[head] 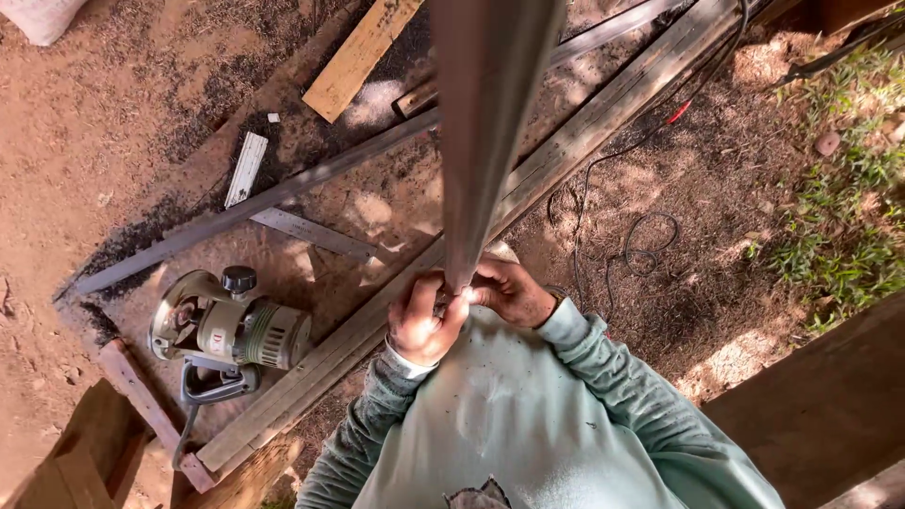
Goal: Using a wood router to trim or shape metal or plastic profiles on a workbench.
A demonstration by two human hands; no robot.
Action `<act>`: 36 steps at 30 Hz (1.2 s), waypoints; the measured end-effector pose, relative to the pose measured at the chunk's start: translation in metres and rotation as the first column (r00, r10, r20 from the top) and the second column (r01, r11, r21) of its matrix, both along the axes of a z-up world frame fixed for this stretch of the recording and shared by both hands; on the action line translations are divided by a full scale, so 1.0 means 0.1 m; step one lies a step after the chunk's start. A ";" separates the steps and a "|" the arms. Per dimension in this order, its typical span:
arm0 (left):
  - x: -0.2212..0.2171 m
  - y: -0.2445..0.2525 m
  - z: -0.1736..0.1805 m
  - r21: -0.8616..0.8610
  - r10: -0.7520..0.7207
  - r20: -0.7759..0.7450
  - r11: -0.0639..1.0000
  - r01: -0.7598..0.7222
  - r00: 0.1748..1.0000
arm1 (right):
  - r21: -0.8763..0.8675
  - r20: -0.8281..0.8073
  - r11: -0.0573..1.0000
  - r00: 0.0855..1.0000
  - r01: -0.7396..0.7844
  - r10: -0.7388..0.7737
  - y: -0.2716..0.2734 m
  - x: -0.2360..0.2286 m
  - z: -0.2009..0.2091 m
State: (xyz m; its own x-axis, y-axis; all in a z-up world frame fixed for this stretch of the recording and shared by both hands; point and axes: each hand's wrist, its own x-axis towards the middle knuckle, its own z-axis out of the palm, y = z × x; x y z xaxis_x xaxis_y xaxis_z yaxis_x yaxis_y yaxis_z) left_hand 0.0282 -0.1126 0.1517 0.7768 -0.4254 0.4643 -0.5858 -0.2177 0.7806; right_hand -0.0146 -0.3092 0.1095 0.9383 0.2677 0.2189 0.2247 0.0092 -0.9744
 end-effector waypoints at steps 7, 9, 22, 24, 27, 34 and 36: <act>-0.01 0.03 -0.06 0.050 0.014 0.002 0.999 -0.014 1.000 | 0.160 -0.259 0.977 0.961 0.138 -0.093 -0.08 -0.11 0.19; -0.01 0.04 -0.11 0.055 -0.009 -0.025 0.998 0.011 1.000 | 0.197 -0.173 0.967 0.977 0.160 -0.126 -0.09 -0.13 0.24; -0.06 0.04 -0.21 0.053 -0.161 -0.116 0.984 0.168 0.980 | -0.024 -0.021 0.977 0.977 0.214 -0.214 -0.05 -0.19 0.53; -0.08 0.02 -0.16 0.072 -0.148 -0.135 0.985 0.158 0.980 | -0.037 -0.030 0.975 0.975 0.219 -0.221 -0.04 -0.19 0.56; -0.10 -0.07 0.01 0.005 -0.095 -0.029 0.995 0.095 0.995 | 0.150 -0.133 0.971 0.977 0.186 -0.166 -0.02 -0.20 0.47; -0.27 -0.11 -0.40 0.080 0.038 0.121 0.996 -0.048 0.992 | 0.653 -0.181 0.742 0.982 0.156 -0.047 0.25 -0.16 0.33; -0.27 -0.10 -0.32 0.070 0.038 0.131 0.996 -0.047 0.991 | 0.687 -0.188 0.709 0.981 0.159 -0.038 0.26 -0.16 0.29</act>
